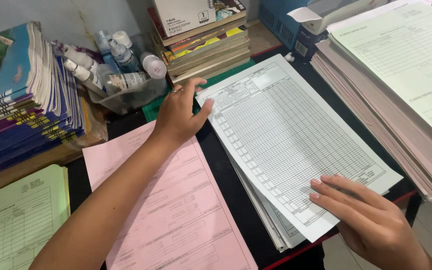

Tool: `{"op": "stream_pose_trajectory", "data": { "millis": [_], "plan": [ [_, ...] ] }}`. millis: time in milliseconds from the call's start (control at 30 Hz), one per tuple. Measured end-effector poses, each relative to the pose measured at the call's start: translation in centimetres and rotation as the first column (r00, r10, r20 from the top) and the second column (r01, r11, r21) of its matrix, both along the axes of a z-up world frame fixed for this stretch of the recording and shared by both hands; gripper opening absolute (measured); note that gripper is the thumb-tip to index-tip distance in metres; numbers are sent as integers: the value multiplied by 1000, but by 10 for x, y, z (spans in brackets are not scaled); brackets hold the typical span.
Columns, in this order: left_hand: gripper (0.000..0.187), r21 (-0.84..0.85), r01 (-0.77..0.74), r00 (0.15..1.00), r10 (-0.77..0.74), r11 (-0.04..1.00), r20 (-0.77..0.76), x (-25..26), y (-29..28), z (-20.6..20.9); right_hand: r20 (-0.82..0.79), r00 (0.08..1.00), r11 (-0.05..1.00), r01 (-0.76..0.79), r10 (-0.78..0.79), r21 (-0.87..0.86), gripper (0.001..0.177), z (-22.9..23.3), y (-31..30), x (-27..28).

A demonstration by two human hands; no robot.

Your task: Sorting and reviewing printed forms and documents on a desk

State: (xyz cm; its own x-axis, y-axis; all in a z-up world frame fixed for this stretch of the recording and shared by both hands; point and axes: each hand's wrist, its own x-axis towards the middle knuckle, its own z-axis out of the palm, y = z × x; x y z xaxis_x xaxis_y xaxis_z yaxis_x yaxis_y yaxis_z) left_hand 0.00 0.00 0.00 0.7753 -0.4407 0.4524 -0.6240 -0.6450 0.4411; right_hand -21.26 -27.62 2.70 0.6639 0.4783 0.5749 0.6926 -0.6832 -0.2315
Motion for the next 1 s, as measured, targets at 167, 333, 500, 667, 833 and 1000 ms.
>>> {"op": "stream_pose_trajectory", "data": {
  "millis": [167,333,500,667,833,1000],
  "plan": [
    [54,50,-35,999,37,998,-36,-4,-2,6,-31,999,999,22,-23,-27,30,-2,4,1],
    [57,70,-37,998,41,997,-52,-6,-2,8,-55,998,999,34,-35,-23,32,-3,2,0],
    [58,71,-29,999,31,997,-27,-6,-2,8,-33,999,999,26,-27,-24,31,-4,2,1],
    [58,66,-38,999,40,997,-25,-7,-2,8,-42,999,999,10,-11,-33,31,-4,3,0],
    [57,68,-35,999,37,997,-31,-7,-2,9,-80,997,1000,-1,-1,-22,32,-6,1,-1],
    [57,79,-38,999,40,996,-22,-7,-2,8,-68,997,999,-24,23,-26,32,-6,1,2]
  ]
}}
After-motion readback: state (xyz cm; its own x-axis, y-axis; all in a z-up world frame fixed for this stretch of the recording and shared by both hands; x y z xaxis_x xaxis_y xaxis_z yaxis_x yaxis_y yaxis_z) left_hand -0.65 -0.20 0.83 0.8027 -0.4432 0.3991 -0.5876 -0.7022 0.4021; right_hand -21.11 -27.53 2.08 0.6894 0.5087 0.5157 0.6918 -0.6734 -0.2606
